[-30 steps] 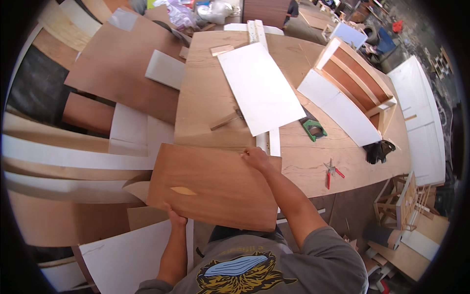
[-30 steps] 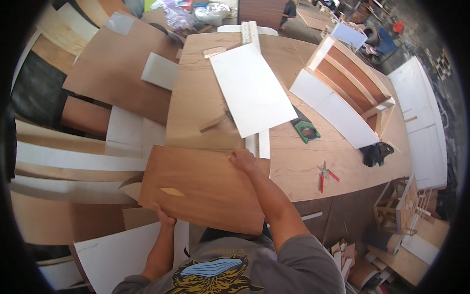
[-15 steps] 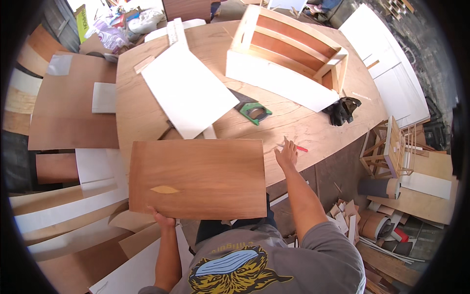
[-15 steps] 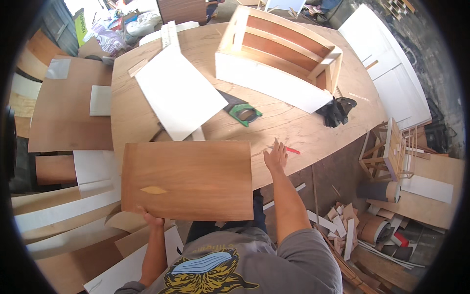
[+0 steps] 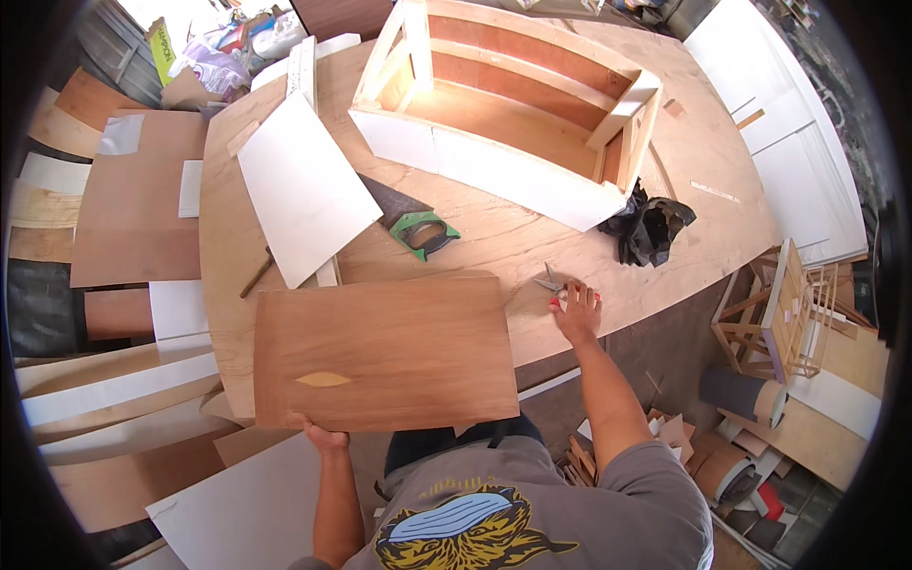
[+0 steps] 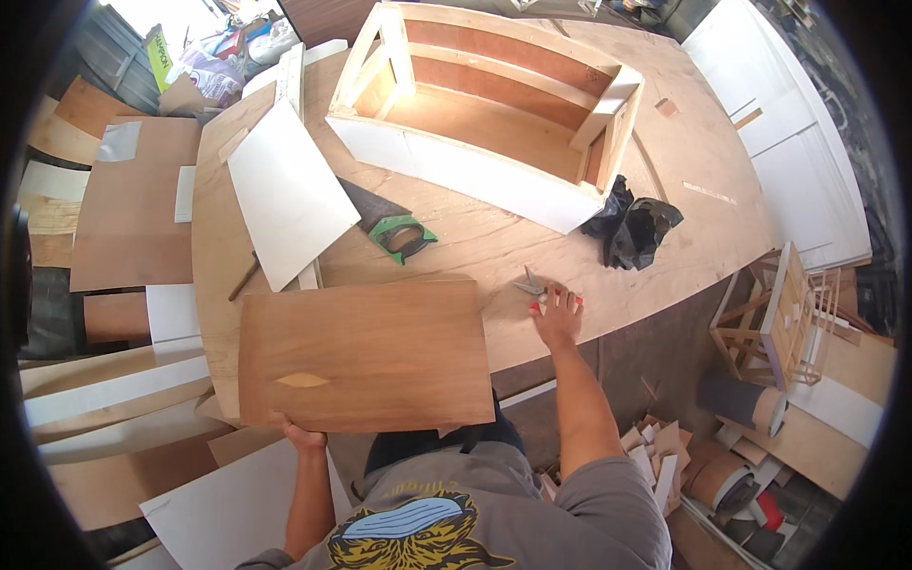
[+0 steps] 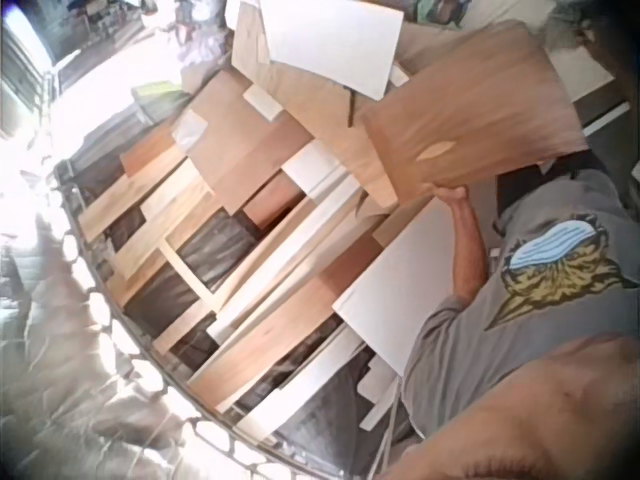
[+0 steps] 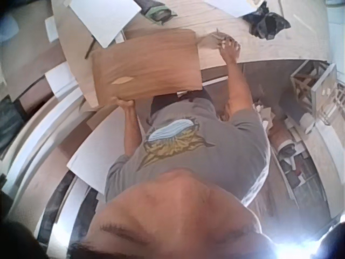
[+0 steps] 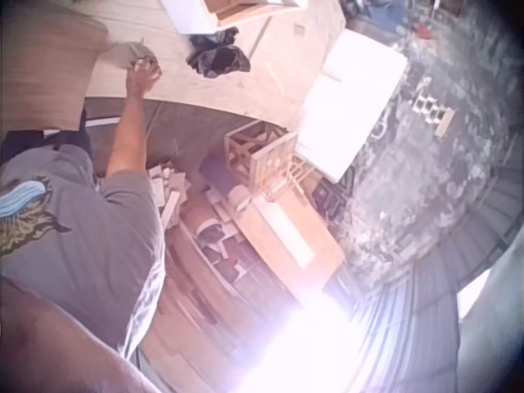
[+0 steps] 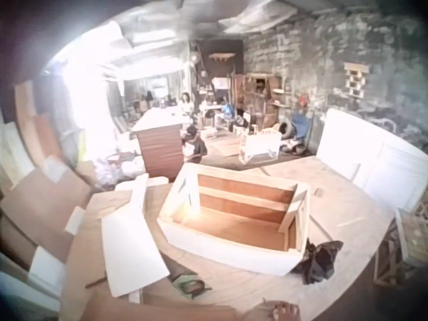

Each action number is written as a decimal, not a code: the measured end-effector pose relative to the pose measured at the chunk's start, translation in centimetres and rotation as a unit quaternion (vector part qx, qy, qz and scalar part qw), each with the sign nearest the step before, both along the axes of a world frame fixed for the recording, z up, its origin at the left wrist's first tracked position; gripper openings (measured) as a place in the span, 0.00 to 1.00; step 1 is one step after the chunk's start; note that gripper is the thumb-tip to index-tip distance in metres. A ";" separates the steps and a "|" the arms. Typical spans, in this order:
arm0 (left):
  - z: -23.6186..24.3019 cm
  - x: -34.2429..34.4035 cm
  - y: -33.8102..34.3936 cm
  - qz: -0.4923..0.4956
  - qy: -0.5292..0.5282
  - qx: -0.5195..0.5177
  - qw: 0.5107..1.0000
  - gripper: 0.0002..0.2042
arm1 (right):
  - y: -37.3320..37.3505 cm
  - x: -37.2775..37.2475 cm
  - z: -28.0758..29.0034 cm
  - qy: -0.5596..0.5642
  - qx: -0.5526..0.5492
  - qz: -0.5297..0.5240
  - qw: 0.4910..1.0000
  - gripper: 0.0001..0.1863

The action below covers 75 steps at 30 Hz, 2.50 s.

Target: The person uses scissors to trim the edge of a wood panel, then uses a hammer to pound a thin wood strip into a groove on a larger wood board while holding the board steady.

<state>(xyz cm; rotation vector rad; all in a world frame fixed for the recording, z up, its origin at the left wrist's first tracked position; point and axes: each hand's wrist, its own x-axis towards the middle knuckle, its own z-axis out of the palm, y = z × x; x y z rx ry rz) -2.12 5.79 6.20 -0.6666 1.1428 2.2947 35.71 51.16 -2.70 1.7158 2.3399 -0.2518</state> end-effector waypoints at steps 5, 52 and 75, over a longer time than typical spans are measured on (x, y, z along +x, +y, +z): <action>0.4 3.7 1.7 0.005 0.002 -0.007 1.000 0.33 | 5.9 -0.2 2.4 0.094 -0.018 -0.060 0.994 0.48; -10.0 24.0 13.6 0.027 -0.026 0.059 0.998 0.36 | 11.3 11.8 -0.8 0.269 -0.084 0.049 0.958 0.21; -13.2 19.4 13.4 -0.230 -0.141 -0.301 0.915 0.50 | 8.6 10.8 0.4 0.000 0.018 -0.046 0.999 0.19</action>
